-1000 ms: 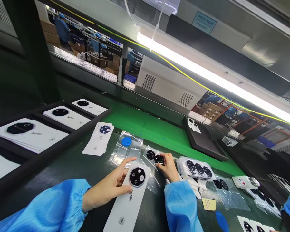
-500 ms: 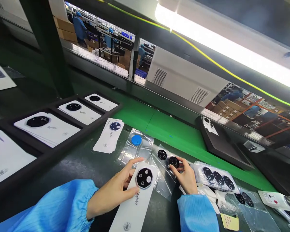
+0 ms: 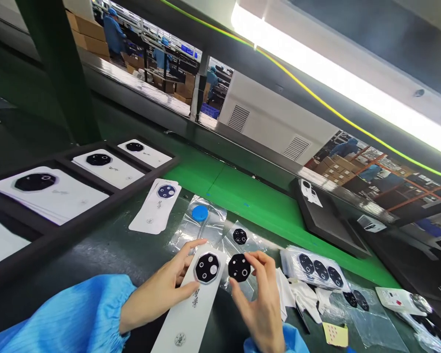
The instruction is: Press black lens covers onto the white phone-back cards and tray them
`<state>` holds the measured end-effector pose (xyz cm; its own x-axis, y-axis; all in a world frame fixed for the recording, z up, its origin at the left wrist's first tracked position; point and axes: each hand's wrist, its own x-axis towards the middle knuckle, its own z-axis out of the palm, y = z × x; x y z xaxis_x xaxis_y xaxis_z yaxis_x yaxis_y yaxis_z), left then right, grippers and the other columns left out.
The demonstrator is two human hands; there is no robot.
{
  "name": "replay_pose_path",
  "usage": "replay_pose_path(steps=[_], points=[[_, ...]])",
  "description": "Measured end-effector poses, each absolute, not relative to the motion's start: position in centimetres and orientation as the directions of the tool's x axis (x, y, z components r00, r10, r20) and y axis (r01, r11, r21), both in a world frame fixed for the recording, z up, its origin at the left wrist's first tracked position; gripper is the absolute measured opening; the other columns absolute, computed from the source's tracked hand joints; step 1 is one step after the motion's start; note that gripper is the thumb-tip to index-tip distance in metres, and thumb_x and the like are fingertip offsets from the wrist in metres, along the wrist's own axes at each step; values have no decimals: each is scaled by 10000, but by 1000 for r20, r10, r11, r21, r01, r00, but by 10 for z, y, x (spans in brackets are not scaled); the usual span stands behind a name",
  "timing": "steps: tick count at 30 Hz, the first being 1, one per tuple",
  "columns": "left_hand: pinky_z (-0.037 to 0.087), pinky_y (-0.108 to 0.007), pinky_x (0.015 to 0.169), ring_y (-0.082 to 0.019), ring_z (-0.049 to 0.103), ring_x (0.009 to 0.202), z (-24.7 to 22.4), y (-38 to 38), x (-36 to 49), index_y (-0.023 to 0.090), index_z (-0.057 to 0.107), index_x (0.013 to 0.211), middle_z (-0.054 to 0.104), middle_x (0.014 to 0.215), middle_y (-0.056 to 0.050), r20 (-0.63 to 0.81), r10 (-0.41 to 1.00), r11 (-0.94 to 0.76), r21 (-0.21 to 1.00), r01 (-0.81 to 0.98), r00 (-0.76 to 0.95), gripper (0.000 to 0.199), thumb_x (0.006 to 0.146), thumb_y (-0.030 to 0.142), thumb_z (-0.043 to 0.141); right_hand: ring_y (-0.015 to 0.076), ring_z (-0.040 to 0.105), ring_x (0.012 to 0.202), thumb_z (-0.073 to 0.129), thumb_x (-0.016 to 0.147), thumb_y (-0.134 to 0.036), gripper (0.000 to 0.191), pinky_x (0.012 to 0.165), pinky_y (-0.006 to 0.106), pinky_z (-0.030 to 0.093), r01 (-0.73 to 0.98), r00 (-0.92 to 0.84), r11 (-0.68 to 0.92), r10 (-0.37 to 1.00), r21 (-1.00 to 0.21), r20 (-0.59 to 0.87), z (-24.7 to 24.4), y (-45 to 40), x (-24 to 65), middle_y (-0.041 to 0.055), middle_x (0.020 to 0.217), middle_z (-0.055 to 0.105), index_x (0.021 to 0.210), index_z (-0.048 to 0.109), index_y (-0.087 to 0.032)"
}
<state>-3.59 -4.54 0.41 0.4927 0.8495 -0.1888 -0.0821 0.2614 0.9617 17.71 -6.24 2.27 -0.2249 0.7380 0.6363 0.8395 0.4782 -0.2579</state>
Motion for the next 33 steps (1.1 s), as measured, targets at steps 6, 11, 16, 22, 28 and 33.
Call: replay_pose_path(steps=[6, 11, 16, 22, 28, 33], points=[[499, -323, 832, -233, 632, 1001, -1, -46, -34, 286, 184, 1385, 610, 1181, -57, -194, 850, 261, 963, -72, 490, 743, 758, 303, 582, 256, 587, 976, 561, 828, -176, 366, 724, 385, 574, 789, -270, 537, 739, -298, 617, 21, -69, 173, 124, 1075, 529, 1182, 472, -187], [495, -319, 825, -227, 630, 980, 0, -49, -34, 297, 189, 1394, 619, 1153, -45, -197, 848, 261, 963, -65, 491, 737, 772, 295, 585, 259, 577, 991, 554, 815, -137, 398, 753, 402, 579, 763, -299, 561, 746, -320, 595, 26, -72, 173, 128, 1071, 519, 1197, 454, -183], [504, -310, 779, -216, 643, 895, 7, -51, -33, 294, 217, 1390, 641, 1131, -48, -220, 863, 269, 962, -44, 455, 746, 761, 310, 617, 261, 568, 999, 543, 823, -122, 417, 773, 421, 576, 763, -325, 575, 737, -296, 593, 29, -74, 172, 130, 1079, 514, 1219, 430, -188], [499, -313, 787, -205, 639, 892, 6, -51, -33, 288, 223, 1395, 625, 1174, -57, -242, 855, 288, 957, -32, 459, 759, 756, 319, 631, 254, 560, 1008, 551, 828, -126, 406, 788, 404, 575, 762, -334, 571, 751, -306, 569, 29, -74, 172, 133, 1080, 510, 1213, 428, -172], [497, -329, 809, -218, 636, 914, 5, -51, -33, 287, 229, 1397, 618, 1188, -60, -236, 856, 284, 958, -36, 460, 753, 761, 316, 632, 252, 568, 994, 544, 836, -133, 389, 780, 406, 574, 757, -335, 576, 747, -308, 574, 30, -73, 172, 130, 1071, 518, 1207, 434, -173], [500, -305, 790, -209, 639, 912, 6, -51, -34, 284, 229, 1396, 627, 1141, -47, -231, 852, 281, 959, -37, 470, 729, 779, 307, 616, 257, 571, 988, 550, 830, -132, 404, 750, 406, 577, 748, -336, 580, 750, -322, 570, 29, -72, 172, 131, 1071, 519, 1214, 435, -179]])
